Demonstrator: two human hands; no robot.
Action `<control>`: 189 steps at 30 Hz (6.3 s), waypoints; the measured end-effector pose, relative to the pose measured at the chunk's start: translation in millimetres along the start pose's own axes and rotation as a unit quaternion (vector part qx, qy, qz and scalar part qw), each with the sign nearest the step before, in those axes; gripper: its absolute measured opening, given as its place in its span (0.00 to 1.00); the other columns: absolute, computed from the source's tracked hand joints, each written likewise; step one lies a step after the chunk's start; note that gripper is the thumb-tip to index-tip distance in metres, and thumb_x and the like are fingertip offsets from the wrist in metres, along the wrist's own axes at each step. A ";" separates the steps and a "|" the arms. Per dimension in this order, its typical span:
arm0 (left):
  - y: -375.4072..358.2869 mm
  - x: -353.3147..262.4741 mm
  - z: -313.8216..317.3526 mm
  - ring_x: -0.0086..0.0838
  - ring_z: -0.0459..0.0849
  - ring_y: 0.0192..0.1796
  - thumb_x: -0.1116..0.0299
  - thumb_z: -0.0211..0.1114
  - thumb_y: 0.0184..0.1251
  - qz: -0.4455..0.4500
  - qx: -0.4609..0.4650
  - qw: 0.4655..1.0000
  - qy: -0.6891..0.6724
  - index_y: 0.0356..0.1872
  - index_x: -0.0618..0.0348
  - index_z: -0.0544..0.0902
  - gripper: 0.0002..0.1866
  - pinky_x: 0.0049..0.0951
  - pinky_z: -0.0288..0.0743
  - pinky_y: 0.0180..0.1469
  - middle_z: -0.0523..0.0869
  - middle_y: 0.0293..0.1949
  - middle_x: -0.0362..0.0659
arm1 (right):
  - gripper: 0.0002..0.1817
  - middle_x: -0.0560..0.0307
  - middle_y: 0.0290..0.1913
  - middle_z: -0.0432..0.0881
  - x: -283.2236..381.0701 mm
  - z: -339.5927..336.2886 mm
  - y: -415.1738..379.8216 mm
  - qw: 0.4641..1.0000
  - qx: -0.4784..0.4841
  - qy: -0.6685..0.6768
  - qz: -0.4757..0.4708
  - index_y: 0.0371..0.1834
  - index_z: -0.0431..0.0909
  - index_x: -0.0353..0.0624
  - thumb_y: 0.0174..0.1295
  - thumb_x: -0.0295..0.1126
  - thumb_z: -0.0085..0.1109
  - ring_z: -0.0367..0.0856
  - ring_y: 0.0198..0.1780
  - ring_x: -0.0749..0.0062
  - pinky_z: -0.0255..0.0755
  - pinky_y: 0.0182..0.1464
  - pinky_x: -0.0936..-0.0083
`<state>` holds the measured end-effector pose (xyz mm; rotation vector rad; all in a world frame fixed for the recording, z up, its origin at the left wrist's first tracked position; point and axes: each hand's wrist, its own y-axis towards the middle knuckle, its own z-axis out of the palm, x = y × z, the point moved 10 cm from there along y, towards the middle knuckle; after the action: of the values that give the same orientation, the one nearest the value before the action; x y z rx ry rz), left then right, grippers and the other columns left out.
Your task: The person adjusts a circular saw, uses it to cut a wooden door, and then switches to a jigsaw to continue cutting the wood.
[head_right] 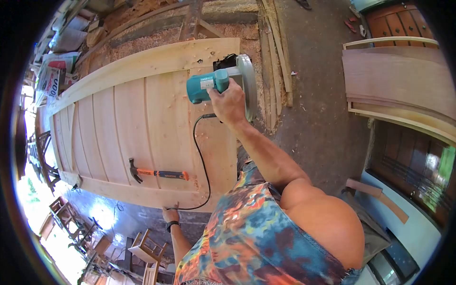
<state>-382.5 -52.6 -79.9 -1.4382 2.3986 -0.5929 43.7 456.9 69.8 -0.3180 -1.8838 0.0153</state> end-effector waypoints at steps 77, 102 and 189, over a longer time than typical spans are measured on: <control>48.8 15.2 23.4 0.56 0.87 0.55 0.36 0.76 0.55 0.144 0.093 0.975 0.144 0.45 0.80 0.86 0.43 0.46 0.78 0.59 0.88 0.47 0.68 | 0.20 0.34 0.35 0.86 -44.1 55.6 -18.4 0.994 0.020 0.106 0.013 0.45 0.74 0.33 0.57 0.32 0.74 0.88 0.42 0.38 0.83 0.45 0.52; 59.3 30.6 22.9 0.56 0.86 0.58 0.36 0.79 0.52 0.119 0.045 0.991 0.030 0.46 0.79 0.86 0.44 0.46 0.77 0.61 0.87 0.50 0.67 | 0.22 0.31 0.39 0.86 -49.1 65.3 -9.7 0.996 0.011 0.083 0.014 0.42 0.74 0.33 0.56 0.38 0.74 0.87 0.46 0.38 0.82 0.49 0.52; 240.4 -306.9 -93.4 0.47 0.49 0.84 0.29 0.44 0.74 0.023 -0.266 0.963 -0.029 0.82 0.55 0.57 0.47 0.55 0.45 0.81 0.54 0.83 0.51 | 0.18 0.66 0.27 0.79 -24.3 35.2 -59.5 0.978 0.066 0.125 0.154 0.56 0.80 0.33 0.66 0.29 0.70 0.75 0.24 0.85 0.67 0.26 0.82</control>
<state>-466.0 338.8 -104.8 -1.5511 2.6553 0.1271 5.5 399.3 45.5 -0.4952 -1.5619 0.2954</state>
